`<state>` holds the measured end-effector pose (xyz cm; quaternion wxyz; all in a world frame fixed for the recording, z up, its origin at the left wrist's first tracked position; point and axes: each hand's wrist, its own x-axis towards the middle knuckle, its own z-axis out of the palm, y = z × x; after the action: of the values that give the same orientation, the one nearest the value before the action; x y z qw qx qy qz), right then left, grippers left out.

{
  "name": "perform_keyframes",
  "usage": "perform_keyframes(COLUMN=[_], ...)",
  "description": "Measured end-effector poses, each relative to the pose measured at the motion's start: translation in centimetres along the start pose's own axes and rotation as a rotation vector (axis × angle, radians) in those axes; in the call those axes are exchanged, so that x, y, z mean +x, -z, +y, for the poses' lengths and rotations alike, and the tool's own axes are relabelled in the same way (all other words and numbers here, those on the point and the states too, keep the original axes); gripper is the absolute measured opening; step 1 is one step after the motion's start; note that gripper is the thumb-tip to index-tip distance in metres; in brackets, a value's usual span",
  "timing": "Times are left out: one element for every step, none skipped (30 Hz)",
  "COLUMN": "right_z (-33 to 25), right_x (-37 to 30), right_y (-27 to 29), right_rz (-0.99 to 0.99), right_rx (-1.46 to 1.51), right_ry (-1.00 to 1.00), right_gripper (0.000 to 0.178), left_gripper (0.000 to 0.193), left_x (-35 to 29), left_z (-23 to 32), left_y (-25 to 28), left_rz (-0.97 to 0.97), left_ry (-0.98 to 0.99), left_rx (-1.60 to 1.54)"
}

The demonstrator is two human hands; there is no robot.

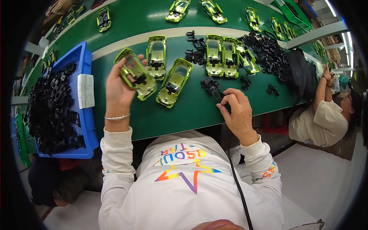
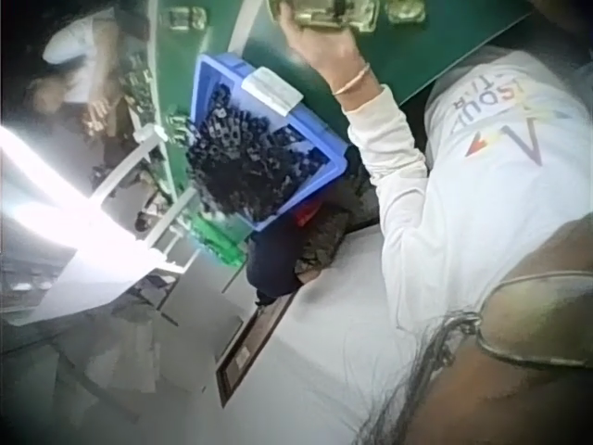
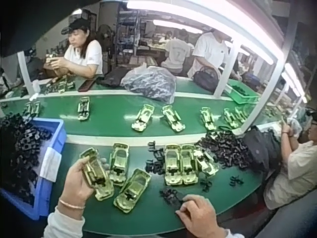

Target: The person assembles toy cars by hand, fitting black plastic interior parts into toy car bodies and placing the assembled cars onto the conveyor belt.

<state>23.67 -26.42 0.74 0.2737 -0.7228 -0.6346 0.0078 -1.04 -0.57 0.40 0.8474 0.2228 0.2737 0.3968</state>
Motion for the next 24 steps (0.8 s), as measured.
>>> perform_keyframes(right_z=[-0.3,-0.6,-0.7,-0.8,-0.9,-0.9,-0.8,-0.7,-0.7,-0.5,-0.6,-0.9,-1.7,-2.8,-3.8,-4.8,-6.0,-7.2,-7.8,-8.2,-8.6,-9.1,-9.4,-9.6], right_x=[0.1,0.3,0.7,1.1,1.4,1.7,1.7,1.7,1.7,1.7,2.0,2.4,3.2,4.1,5.3,6.7,8.1,9.4,10.3,11.0,11.8,12.4,12.7,12.9], right_y=[0.0,0.0,0.0,0.1,0.1,0.1,0.2,0.2,0.5,0.6,1.0,1.8,2.4,2.9,3.3,3.1,2.6,2.0,0.9,-0.3,-1.2,-2.1,-2.8,-3.1], right_rz=[-0.001,-0.004,-0.002,0.006,0.017,0.019,0.002,-0.015,0.003,0.016,0.029,0.066,0.103,0.14,0.157,0.161,0.164,0.165,0.161,0.155,0.159,0.162,0.184,0.184], right_rx=[0.044,0.089,0.108,0.056,0.005,0.029,-0.004,-0.039,0.028,0.095,0.135,0.155,0.216,0.276,0.277,0.277,0.353,0.426,0.434,0.444,0.379,0.319,0.27,0.274], right_ry=[-0.078,-0.154,-0.129,-0.104,-0.077,-0.045,-0.048,-0.051,-0.072,-0.094,-0.1,-0.086,-0.079,-0.074,-0.005,-0.006,0.06,0.13,0.147,0.166,0.222,0.28,0.296,0.299], right_gripper=[0.026,0.029,0.029,0.031,0.033,0.033,0.036,0.04,0.043,0.047,0.045,0.043,0.043,0.043,0.043,0.043,0.043,0.043,0.043,0.043,0.044,0.045,0.047,0.047], left_gripper=[0.034,0.034,0.035,0.038,0.043,0.048,0.048,0.048,0.048,0.046,0.045,0.045,0.045,0.045,0.046,0.046,0.048,0.05,0.053,0.053,0.055,0.056,0.057,0.057], left_x=[-0.5,-1.0,-1.2,-1.6,-1.7,-1.8,-1.9,-2.1,-2.5,-2.7,-2.9,-3.0,-3.1,-3.1,-3.0,-3.0,-3.1,-3.2,-3.3,-3.3,-3.3,-3.4,-3.6,-3.8], left_z=[-0.1,-0.2,-0.3,-0.3,-0.5,-0.7,-0.8,-0.9,-0.7,-0.7,-0.5,-0.4,-0.4,-0.5,-0.6,-0.9,-1.1,-1.3,-1.4,-1.7,-2.0,-2.3,-2.4,-2.3], left_y=[-0.5,-1.1,-1.2,-1.5,-1.6,-1.8,-1.9,-2.1,-2.9,-3.0,-2.9,-3.1,-3.1,-3.0,-3.0,-3.1,-3.2,-3.2,-3.7,-4.1,-4.4,-4.6,-4.8,-4.9], left_rz=[-0.012,-0.024,-0.065,-0.167,-0.161,-0.156,-0.162,-0.168,-0.091,-0.071,-0.072,-0.082,-0.08,-0.093,-0.111,-0.113,-0.115,-0.118,-0.154,-0.162,-0.167,-0.17,-0.191,-0.188], left_ry=[0.021,0.041,0.074,0.088,0.098,0.106,0.122,0.138,0.141,0.122,0.112,0.113,0.106,0.079,0.061,0.061,0.031,0.0,0.018,0.023,-0.037,-0.1,-0.12,-0.124], left_rx=[-0.035,-0.07,-0.132,-0.181,-0.177,-0.175,-0.17,-0.165,-0.127,-0.106,-0.098,-0.093,-0.089,-0.087,-0.086,-0.083,-0.083,-0.086,-0.085,-0.086,-0.083,-0.077,-0.056,-0.054])
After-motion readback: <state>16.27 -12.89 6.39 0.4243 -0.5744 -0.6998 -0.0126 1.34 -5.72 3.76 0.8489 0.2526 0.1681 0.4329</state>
